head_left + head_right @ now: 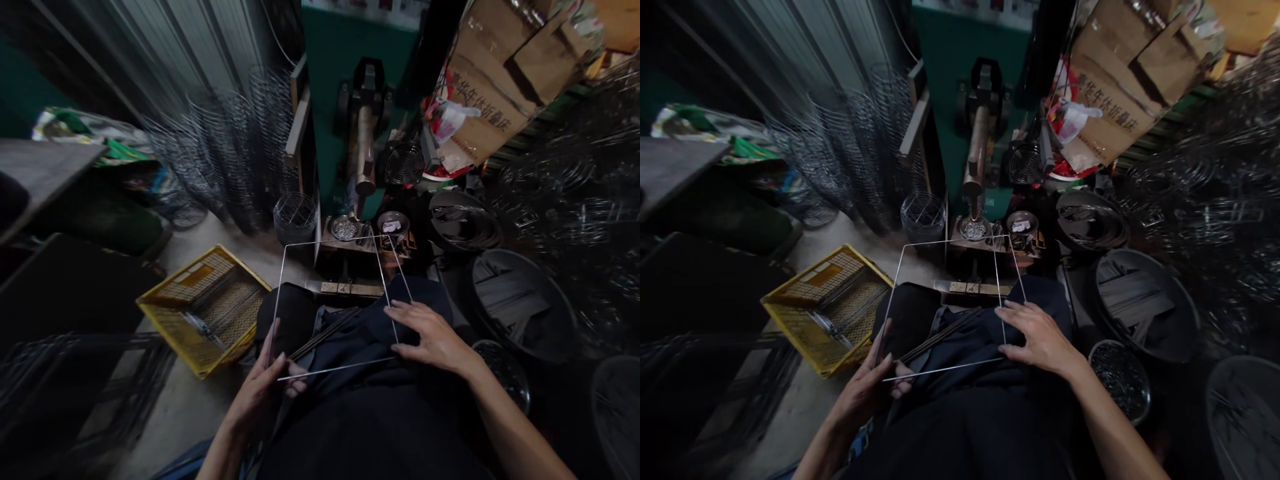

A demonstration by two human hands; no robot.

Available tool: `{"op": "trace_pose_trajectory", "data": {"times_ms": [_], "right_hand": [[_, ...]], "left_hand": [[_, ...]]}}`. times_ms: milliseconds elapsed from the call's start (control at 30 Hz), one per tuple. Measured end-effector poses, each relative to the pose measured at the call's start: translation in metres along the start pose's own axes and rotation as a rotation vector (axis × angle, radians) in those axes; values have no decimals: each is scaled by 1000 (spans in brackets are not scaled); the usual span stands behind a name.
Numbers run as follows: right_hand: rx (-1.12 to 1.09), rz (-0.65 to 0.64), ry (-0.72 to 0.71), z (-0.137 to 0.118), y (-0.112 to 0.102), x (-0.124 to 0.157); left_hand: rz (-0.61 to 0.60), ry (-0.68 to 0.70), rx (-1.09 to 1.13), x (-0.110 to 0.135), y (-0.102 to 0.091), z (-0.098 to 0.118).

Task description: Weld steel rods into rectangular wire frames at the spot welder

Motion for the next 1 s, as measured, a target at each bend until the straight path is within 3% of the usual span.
{"op": "trace_pose_trajectory", "data": {"times_ms": [267,433,533,700,867,1000], "right_hand": [[34,-35,22,4,12,-3],[59,-48,31,3,22,-9],[-2,-65,-10,-18,35,-19],[-195,-110,-201,-65,52,-24],[-51,-5,-63,-40,38,-12],[-88,16,-59,-34,34,-3]], "left_hand": [[-13,10,19,-3,-2,-1],[-86,12,81,-4,6,0],[-136,12,67,-7,17,-4],[-209,-19,74,-10,37,-11],[-215,31,53,-9,39,-5],[-225,37,40,-7,40,-3]]}}
Point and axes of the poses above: each hand's wrist, its own x-axis away from the middle knuckle, its own y-axis out of the palm, z = x × y, the point moved 8 cm from there along -x, towards the middle knuckle, and after that the axes turned 15 degrees about z, right-handed, at the moved point
